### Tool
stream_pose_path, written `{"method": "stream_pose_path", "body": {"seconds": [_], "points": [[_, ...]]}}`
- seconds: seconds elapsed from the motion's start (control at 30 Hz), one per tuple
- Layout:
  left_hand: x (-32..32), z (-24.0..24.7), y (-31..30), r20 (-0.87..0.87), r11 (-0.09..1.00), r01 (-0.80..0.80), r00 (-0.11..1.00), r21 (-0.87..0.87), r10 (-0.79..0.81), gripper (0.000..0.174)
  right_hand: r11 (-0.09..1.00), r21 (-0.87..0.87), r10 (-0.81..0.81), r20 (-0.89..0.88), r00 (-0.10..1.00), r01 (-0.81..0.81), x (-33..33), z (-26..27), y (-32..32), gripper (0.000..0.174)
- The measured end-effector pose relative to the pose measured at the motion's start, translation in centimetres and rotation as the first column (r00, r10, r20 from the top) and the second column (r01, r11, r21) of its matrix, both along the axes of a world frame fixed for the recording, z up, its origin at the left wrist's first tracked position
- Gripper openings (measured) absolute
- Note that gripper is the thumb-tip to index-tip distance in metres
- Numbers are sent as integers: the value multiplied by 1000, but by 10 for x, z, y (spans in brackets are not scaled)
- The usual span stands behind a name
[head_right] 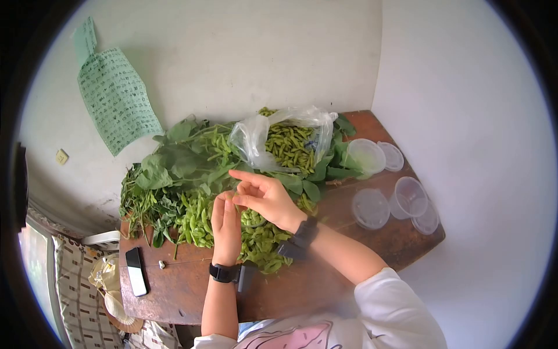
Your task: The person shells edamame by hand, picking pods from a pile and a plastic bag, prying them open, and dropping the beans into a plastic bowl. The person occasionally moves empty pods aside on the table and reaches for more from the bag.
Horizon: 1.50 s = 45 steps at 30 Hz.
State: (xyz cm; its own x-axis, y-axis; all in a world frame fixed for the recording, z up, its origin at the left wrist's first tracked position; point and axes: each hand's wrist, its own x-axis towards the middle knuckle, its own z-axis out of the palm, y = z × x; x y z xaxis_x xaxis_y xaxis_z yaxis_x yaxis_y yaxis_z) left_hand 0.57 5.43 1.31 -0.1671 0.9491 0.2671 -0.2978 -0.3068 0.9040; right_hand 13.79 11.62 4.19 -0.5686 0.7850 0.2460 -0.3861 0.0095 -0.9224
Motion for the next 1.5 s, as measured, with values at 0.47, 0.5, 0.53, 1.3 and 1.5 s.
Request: {"method": "stream_pose_path", "body": {"seconds": [0.47,0.5,0.53,1.3,1.5], "points": [[19,-3,-3,137,988,-149,978,-49,155,22,595,737,-467,-9,884,321,-8,-4,-8,63],[17,-5,-1,126,978,-199,970,-67,206,22,601,736,-463,1,887,312,-9,-4,-9,63],[16,-6,1,114,966,-247,960,-83,255,22,508,804,-461,-49,886,309,-9,-2,-10,63],[16,13,-8,-47,930,-360,930,69,364,30,994,-98,73,168,983,-57,5,20,-11,26],[16,10,-5,-187,892,-433,873,128,450,21,999,-21,-26,170,985,30,8,18,-7,20]]}}
